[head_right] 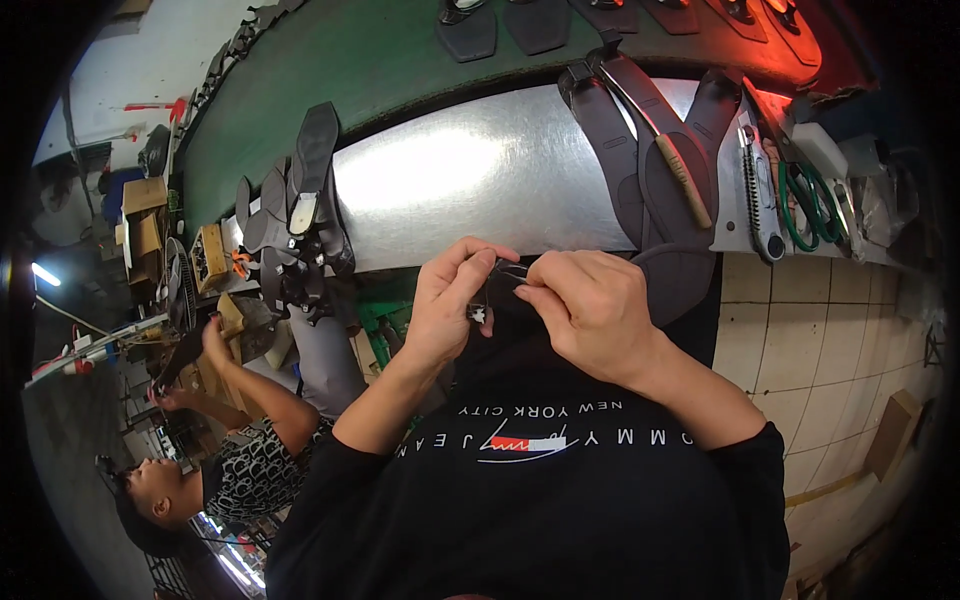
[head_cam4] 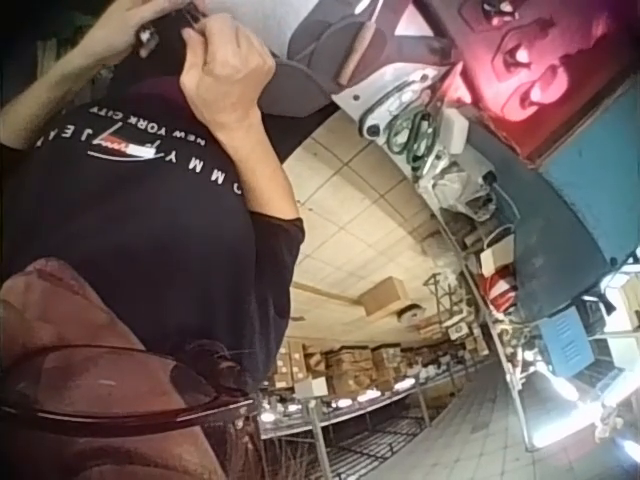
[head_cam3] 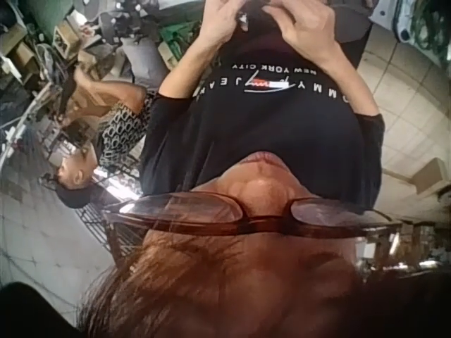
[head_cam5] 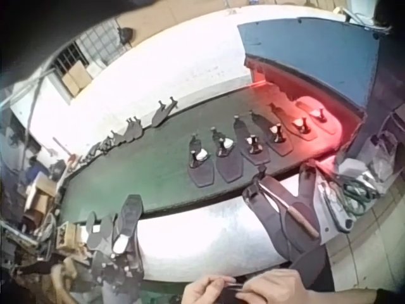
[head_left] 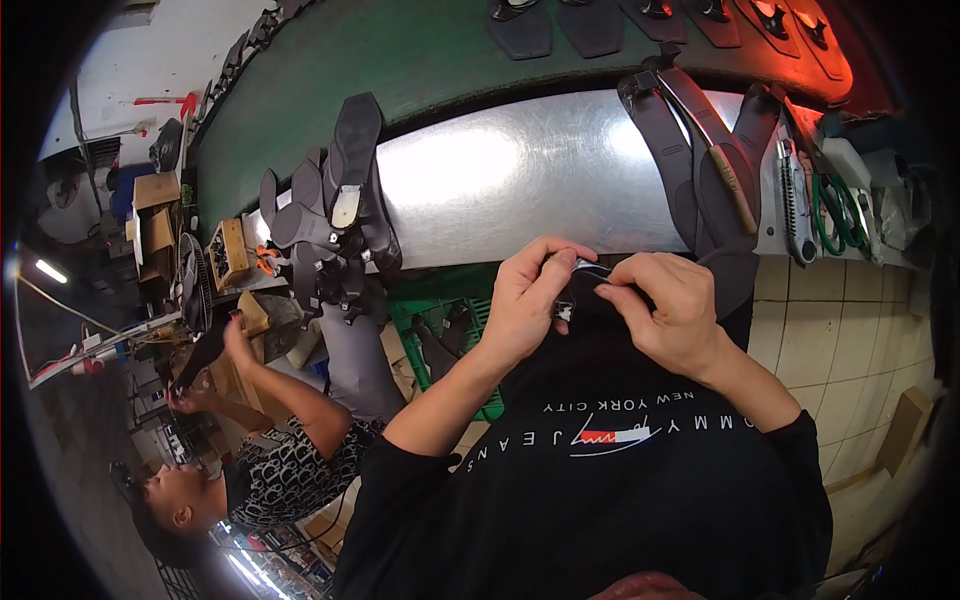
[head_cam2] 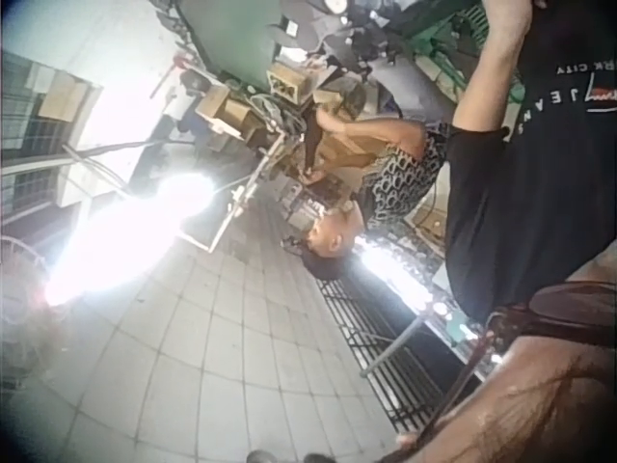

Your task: Assemble shoe components by attaching insoles to the soles and trimming excess material.

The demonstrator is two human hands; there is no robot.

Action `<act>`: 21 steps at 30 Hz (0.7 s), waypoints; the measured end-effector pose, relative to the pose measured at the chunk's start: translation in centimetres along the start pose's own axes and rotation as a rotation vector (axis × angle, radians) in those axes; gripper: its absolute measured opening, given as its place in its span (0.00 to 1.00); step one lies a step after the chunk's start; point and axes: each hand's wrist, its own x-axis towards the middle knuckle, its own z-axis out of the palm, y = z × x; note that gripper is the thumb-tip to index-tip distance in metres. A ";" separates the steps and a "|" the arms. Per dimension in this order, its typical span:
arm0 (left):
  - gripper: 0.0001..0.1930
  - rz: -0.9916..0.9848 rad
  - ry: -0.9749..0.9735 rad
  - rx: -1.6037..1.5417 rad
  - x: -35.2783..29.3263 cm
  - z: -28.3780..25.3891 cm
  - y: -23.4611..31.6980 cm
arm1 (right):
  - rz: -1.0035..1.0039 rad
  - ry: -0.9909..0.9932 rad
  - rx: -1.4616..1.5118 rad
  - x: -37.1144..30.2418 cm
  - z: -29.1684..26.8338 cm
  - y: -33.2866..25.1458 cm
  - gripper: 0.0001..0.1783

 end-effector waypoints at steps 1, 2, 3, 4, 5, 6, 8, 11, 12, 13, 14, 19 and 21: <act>0.12 0.018 0.009 0.019 -0.1 0.2 0.0 | 0.061 -0.007 0.031 -0.1 -0.1 -0.1 0.09; 0.11 0.036 0.018 0.038 -0.3 0.3 0.0 | 0.064 -0.004 0.030 -0.1 -0.2 -0.1 0.09; 0.11 0.034 0.014 0.038 -0.5 0.5 0.1 | 0.093 -0.025 0.033 -0.2 -0.3 -0.1 0.09; 0.10 0.022 0.015 0.005 -0.6 0.7 0.3 | 0.121 -0.044 0.035 -0.2 -0.4 -0.1 0.09; 0.09 0.009 0.016 -0.028 -0.7 0.8 0.4 | 0.125 -0.041 0.033 -0.3 -0.5 0.0 0.09; 0.09 0.006 0.011 -0.028 -0.7 0.7 0.2 | 0.146 -0.067 0.043 -0.3 -0.6 0.1 0.09; 0.08 0.030 -0.011 0.040 -0.8 0.5 0.0 | 0.172 -0.091 0.053 -0.4 -0.8 0.2 0.10; 0.08 0.016 -0.004 0.043 -0.9 0.3 0.3 | 0.226 -0.063 0.148 -0.5 -0.7 0.1 0.09; 0.08 0.021 -0.002 0.046 -1.0 0.3 0.5 | 0.262 -0.082 0.164 -0.5 -0.8 -0.1 0.08; 0.08 0.007 -0.017 0.048 -0.9 0.2 0.5 | 0.306 -0.098 0.176 -0.4 -0.9 0.0 0.08; 0.08 -0.005 -0.032 0.051 -0.7 0.0 0.5 | 0.308 -0.095 0.175 -0.4 -0.8 0.1 0.08; 0.07 -0.086 -0.057 -0.011 -0.5 -1.0 1.2 | 0.403 -0.249 0.273 1.2 -1.2 -0.1 0.06; 0.07 -0.072 -0.060 -0.043 -1.0 -1.6 1.9 | 0.395 -0.276 0.299 2.2 -1.0 -0.3 0.07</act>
